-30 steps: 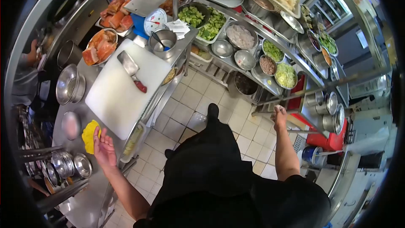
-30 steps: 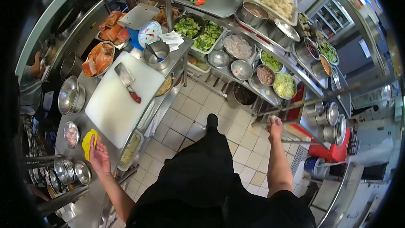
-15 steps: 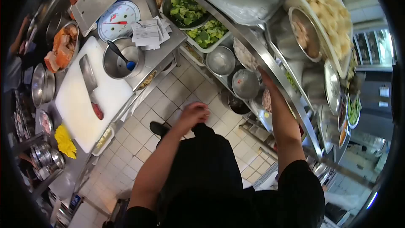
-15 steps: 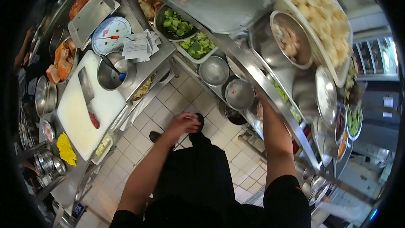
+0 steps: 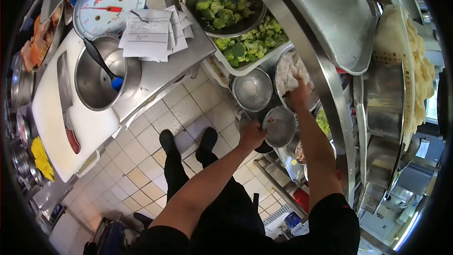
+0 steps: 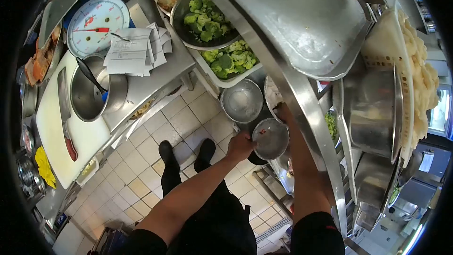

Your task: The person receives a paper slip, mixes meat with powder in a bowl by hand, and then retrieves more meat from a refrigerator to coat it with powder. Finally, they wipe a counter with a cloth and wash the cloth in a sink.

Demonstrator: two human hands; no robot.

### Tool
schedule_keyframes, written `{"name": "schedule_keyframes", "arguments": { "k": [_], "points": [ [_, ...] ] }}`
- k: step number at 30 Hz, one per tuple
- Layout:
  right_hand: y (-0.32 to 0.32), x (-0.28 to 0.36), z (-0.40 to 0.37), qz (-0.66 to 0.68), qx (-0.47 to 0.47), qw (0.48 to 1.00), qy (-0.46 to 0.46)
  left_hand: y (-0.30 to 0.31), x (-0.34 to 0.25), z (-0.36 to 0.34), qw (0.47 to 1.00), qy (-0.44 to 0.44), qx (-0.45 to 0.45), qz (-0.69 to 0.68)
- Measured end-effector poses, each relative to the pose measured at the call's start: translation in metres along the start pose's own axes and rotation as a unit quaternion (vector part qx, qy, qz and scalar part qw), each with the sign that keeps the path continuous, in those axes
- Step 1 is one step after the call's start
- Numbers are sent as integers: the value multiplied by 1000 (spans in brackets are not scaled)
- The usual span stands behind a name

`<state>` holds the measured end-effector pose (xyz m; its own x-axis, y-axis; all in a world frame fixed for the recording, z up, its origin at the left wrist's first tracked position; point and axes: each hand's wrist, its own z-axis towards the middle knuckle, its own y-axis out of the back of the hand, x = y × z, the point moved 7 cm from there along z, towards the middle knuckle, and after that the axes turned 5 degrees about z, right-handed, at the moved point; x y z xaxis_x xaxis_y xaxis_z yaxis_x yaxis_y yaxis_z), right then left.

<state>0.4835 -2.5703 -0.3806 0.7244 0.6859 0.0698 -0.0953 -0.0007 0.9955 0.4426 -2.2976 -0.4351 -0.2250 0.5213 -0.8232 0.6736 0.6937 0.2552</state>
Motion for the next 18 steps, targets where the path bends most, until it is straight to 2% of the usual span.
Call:
{"name": "schedule_keyframes", "arguments": {
  "k": [2,3,4,6,7,8,9,10,11,13,14,15,16,17,18],
  "points": [
    [-12,-36,26,191,111,975,-19,0,-3,2,999,-13,-10,28],
    [-20,-40,29,285,165,944,-28,1,-3,3,999,-23,-22,22],
    [-7,-29,28,286,168,943,-27,4,-4,5,999,-31,-37,16],
    [18,-21,26,466,183,858,-113,8,-7,6,999,-34,-29,19],
    [4,-23,37,485,211,846,-66,5,-8,4,999,-41,-19,19],
    [-6,-34,45,486,211,846,-67,4,-8,4,999,-41,-19,19],
    [1,-15,47,377,239,893,51,2,-5,5,1000,-27,-10,-1],
    [5,6,47,259,258,915,170,2,-1,7,1000,-14,-3,-21],
    [7,18,50,263,256,914,174,3,0,8,1000,-15,-8,-19],
    [17,58,46,177,183,936,241,9,-5,3,1000,-7,21,-21],
    [5,68,48,182,181,936,242,16,-9,0,1000,-7,18,-17],
    [-33,64,52,72,257,947,178,22,-16,-5,997,34,55,-51],
    [-44,71,45,-39,327,938,110,22,-15,-8,989,76,91,-84],
    [-26,90,27,-128,161,966,157,27,-15,-7,990,74,89,-82],
    [-37,87,34,-126,159,966,158,28,-15,-7,992,53,90,-75]
  ]
}}
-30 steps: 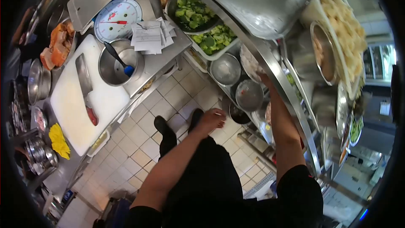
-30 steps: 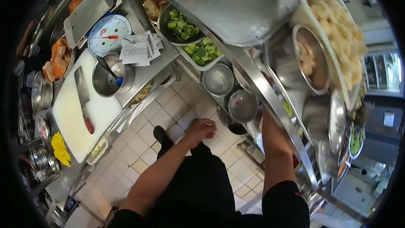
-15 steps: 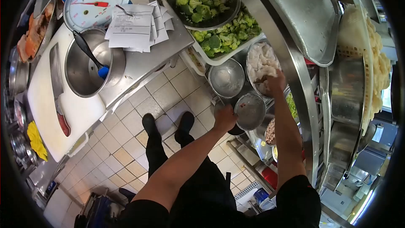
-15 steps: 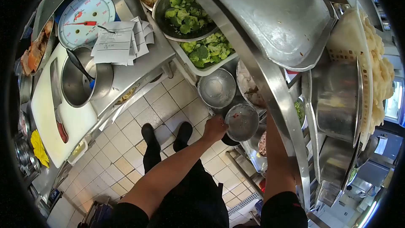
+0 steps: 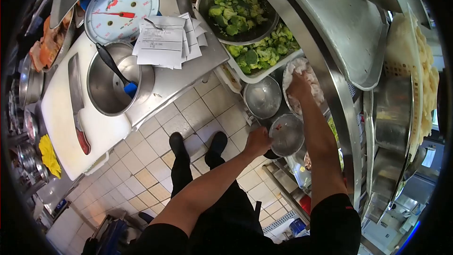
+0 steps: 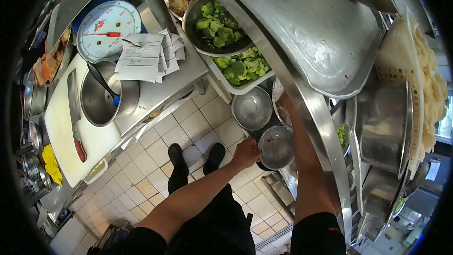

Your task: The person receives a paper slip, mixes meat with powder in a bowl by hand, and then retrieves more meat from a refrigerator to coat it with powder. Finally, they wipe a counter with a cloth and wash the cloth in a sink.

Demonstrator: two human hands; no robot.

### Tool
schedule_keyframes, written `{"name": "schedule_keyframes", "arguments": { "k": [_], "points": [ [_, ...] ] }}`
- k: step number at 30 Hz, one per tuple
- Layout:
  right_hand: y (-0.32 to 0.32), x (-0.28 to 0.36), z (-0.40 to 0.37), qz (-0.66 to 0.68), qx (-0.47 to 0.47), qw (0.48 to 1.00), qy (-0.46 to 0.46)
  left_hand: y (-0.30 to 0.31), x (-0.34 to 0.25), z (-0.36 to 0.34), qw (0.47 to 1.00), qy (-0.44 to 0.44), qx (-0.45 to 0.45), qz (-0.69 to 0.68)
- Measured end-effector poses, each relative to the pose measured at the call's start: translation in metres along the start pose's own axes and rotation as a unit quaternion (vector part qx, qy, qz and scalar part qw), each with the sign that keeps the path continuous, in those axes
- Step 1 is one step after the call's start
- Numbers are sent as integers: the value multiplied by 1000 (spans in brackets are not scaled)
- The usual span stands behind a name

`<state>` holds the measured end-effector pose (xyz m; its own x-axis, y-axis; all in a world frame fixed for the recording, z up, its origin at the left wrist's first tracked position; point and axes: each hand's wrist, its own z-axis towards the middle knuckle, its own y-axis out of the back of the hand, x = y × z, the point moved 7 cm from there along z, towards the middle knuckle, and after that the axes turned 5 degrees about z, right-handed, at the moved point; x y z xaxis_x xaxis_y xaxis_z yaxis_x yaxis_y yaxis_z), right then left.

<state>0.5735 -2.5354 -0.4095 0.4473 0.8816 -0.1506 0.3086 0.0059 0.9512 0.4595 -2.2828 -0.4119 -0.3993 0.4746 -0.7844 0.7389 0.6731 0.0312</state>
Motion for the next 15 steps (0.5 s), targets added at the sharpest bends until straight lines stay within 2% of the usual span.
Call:
{"name": "schedule_keyframes", "arguments": {
  "k": [2,3,4,5,6,7,9,10,12,13,14,15],
  "points": [
    [-39,-14,19,-33,5,999,-2,2,6,0,1000,-16,1,10],
    [-11,-6,7,65,-71,995,5,3,11,0,1000,-18,-3,-15],
    [-53,-44,34,264,-75,960,47,4,14,0,999,-22,-8,-42],
    [-95,-82,60,499,-60,860,93,5,14,1,999,-21,-8,-43],
    [-134,-117,84,661,-33,738,131,7,16,1,998,-13,-3,-60],
    [-78,-104,60,467,-26,883,47,7,17,-1,997,-4,4,-77],
    [-13,-84,19,613,39,789,18,11,15,-4,997,6,5,-82],
    [10,-83,1,611,42,790,17,13,13,-5,996,12,1,-87],
    [48,-83,-25,414,58,909,13,14,11,-6,996,11,8,-93],
    [67,-74,-30,404,157,899,65,14,11,-6,995,7,15,-95],
    [62,-81,-27,403,158,899,65,14,10,-6,995,7,15,-96],
    [56,-92,-22,349,120,927,64,14,9,-5,996,8,15,-91]
  ]
}}
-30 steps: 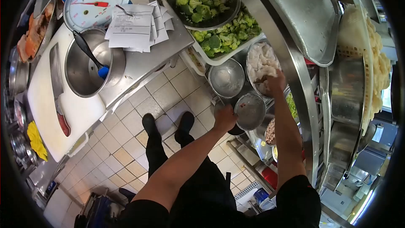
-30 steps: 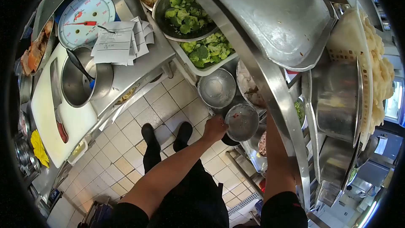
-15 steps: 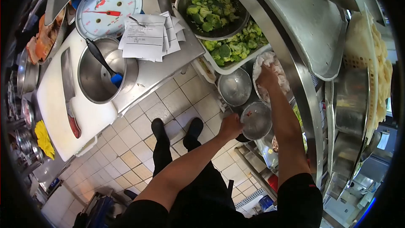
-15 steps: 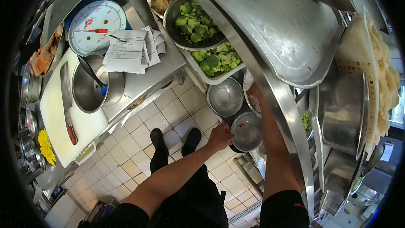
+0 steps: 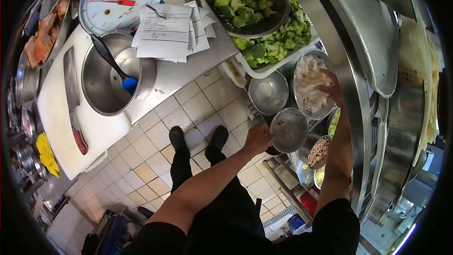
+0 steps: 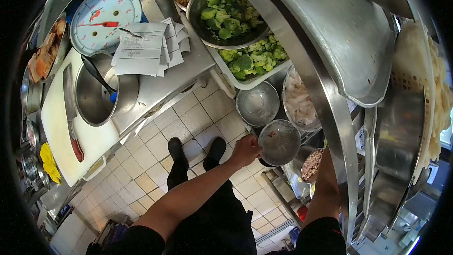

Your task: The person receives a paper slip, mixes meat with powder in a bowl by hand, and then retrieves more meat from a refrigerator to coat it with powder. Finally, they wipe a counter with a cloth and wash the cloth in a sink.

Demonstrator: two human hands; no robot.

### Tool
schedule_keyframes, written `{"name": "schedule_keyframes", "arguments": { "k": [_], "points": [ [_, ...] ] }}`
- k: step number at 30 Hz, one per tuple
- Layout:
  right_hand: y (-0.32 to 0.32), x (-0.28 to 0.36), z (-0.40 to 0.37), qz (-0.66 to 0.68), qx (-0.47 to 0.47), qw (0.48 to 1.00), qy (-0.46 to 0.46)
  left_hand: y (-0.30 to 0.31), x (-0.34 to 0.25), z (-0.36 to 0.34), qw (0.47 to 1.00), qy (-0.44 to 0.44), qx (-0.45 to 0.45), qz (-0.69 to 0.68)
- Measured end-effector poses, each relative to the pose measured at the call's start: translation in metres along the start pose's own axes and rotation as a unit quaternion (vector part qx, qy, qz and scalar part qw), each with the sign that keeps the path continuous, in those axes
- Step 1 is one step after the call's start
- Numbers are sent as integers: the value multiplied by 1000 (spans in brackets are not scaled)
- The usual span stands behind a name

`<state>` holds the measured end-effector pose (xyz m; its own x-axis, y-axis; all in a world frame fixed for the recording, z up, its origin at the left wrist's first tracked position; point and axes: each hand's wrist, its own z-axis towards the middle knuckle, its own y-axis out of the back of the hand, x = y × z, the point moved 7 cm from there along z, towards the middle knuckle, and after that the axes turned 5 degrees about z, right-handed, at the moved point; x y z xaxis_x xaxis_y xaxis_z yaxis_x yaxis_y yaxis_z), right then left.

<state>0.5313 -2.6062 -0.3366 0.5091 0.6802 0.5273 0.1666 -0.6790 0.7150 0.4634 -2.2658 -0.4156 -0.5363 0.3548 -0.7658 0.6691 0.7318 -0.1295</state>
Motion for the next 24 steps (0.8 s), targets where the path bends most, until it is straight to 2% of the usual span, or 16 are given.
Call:
{"name": "schedule_keyframes", "arguments": {
  "k": [4,5,8,10,11,12,13,14,15,17,20,22,24],
  "points": [
    [0,-53,23,-242,-140,960,21,-3,5,7,1000,14,-3,1],
    [-8,-61,32,-243,-139,960,23,-5,7,10,1000,15,-4,0],
    [-35,-72,52,-200,-161,964,-71,-11,12,15,999,-20,-24,14],
    [-35,-53,50,-187,-176,962,-97,-9,8,17,995,-67,-56,51],
    [-30,-48,47,-174,-191,958,-126,-8,7,16,995,-69,-59,50],
    [-23,-51,47,-175,-193,957,-124,-8,9,14,999,-29,-37,23],
    [-22,-75,48,35,-161,967,-195,-10,12,14,1000,11,-16,-6],
    [-30,-96,46,243,-118,927,-259,-10,11,12,1000,11,-17,-7],
    [-32,-104,36,342,-99,894,-271,-10,11,11,1000,3,-22,9],
    [-24,-91,17,395,-72,896,-190,-9,9,10,999,-4,-28,24],
    [-7,-60,1,318,-22,942,-104,-11,6,9,1000,5,-20,12],
    [9,-40,14,201,-18,978,-48,-12,3,9,999,-8,-29,23],
    [9,-31,47,-14,-35,999,11,-13,4,9,1000,-2,-23,15]
  ]
}}
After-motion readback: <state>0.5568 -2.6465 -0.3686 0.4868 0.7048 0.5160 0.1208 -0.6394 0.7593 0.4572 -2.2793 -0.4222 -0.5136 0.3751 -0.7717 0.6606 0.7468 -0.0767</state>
